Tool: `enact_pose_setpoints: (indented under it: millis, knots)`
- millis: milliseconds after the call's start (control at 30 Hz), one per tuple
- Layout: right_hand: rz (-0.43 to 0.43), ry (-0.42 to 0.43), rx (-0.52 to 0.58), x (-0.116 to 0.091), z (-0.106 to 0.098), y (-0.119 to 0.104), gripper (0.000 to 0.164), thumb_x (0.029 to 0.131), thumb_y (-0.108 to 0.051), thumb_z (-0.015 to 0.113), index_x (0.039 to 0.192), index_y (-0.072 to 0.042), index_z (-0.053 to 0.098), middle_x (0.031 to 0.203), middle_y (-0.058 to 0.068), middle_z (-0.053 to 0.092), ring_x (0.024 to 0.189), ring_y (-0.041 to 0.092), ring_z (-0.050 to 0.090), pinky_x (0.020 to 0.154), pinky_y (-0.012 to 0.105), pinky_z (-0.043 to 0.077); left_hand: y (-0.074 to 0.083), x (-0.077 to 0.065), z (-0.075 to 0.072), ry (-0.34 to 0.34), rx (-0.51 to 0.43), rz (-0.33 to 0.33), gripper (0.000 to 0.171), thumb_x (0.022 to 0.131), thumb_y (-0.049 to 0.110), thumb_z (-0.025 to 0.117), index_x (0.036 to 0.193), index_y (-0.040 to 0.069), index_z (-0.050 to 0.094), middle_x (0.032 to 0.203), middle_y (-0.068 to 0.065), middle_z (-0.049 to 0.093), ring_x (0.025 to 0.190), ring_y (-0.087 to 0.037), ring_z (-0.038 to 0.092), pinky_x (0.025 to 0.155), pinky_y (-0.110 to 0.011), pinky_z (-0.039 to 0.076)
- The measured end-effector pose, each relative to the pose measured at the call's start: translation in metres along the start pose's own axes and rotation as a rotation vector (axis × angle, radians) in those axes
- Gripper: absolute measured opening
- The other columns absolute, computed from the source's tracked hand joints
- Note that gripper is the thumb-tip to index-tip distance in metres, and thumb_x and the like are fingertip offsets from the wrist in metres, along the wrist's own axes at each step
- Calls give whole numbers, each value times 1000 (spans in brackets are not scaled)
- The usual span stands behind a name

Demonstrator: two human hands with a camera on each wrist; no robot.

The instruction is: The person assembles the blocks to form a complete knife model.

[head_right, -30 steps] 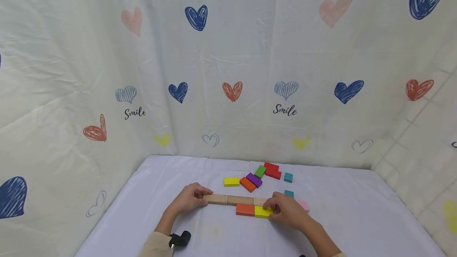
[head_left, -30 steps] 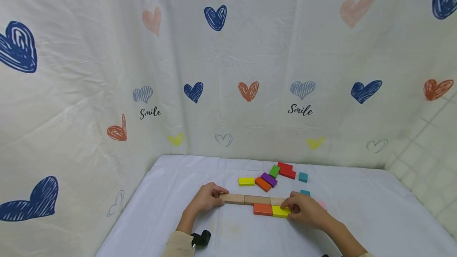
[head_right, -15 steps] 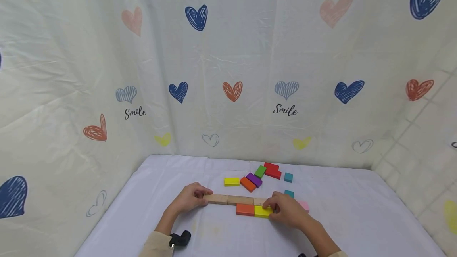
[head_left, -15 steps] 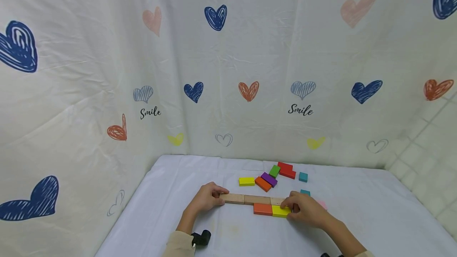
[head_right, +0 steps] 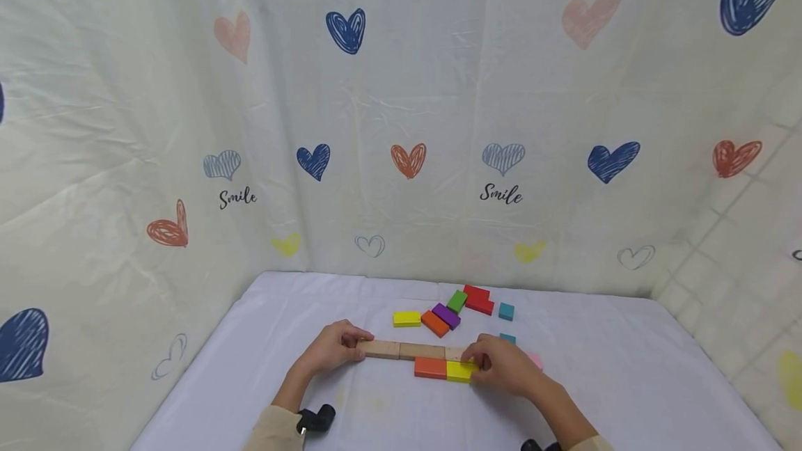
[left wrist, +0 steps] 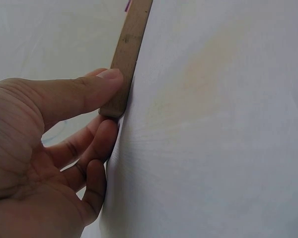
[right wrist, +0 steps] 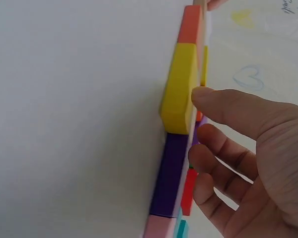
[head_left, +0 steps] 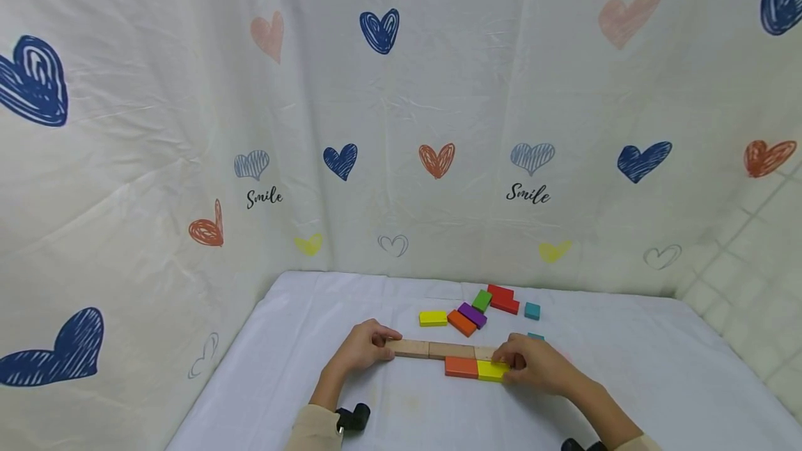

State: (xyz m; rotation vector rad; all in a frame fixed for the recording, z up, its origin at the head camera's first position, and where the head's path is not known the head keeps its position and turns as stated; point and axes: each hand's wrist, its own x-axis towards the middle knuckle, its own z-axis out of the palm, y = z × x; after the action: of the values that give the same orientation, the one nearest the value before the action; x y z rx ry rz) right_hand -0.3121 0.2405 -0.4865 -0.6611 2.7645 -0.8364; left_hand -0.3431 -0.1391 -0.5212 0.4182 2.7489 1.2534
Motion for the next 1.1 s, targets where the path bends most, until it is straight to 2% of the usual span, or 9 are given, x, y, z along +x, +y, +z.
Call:
enact_pose_setpoints:
  millis: [167, 400, 500, 700, 900, 1100]
  knots:
    - [17, 78, -1, 10, -13, 3, 25, 86, -18, 82, 110, -18, 76, 87, -5, 62, 79, 12, 54, 65, 21, 51, 1, 0, -2, 2, 2, 1, 30, 83, 8, 83, 109, 22, 81, 92, 0, 60, 82, -16, 50, 68, -27, 41]
    - [51, 171, 62, 32, -33, 26, 35, 89, -13, 78, 123, -10, 70, 111, 13, 69, 90, 20, 58, 70, 22, 52, -2, 2, -2, -1, 5, -4, 29, 84, 9, 83, 109, 23, 81, 92, 1, 60, 82, -15, 51, 68, -27, 41]
    - [80, 200, 55, 43, -38, 36, 38, 90, -15, 78, 126, -10, 69, 115, 14, 69, 93, 21, 59, 72, 24, 53, -3, 3, -1, 1, 5, -2, 29, 84, 9, 83, 109, 23, 81, 92, 0, 60, 82, -15, 51, 68, -27, 41]
    - [134, 230, 42, 61, -40, 53, 44, 88, -16, 80, 130, -9, 67, 120, 13, 67, 101, 27, 59, 81, 33, 56, -3, 3, -1, -7, 11, -1, 29, 84, 10, 83, 110, 24, 81, 93, -1, 61, 82, -15, 51, 69, -27, 41]
    - [165, 241, 4, 71, -39, 64, 52, 88, -19, 81, 136, -9, 63, 127, 19, 64, 111, 36, 57, 89, 47, 56, -3, 2, 0, -11, 9, -12, 29, 84, 11, 83, 109, 25, 81, 93, 0, 60, 83, -16, 51, 69, -28, 41]
    - [200, 235, -48, 77, -38, 69, 52, 89, -21, 80, 137, -10, 63, 127, 18, 63, 115, 37, 55, 95, 54, 53, -3, 2, 0, -15, 3, -12, 29, 84, 10, 83, 109, 24, 81, 93, 0, 60, 83, -16, 51, 69, -28, 41]
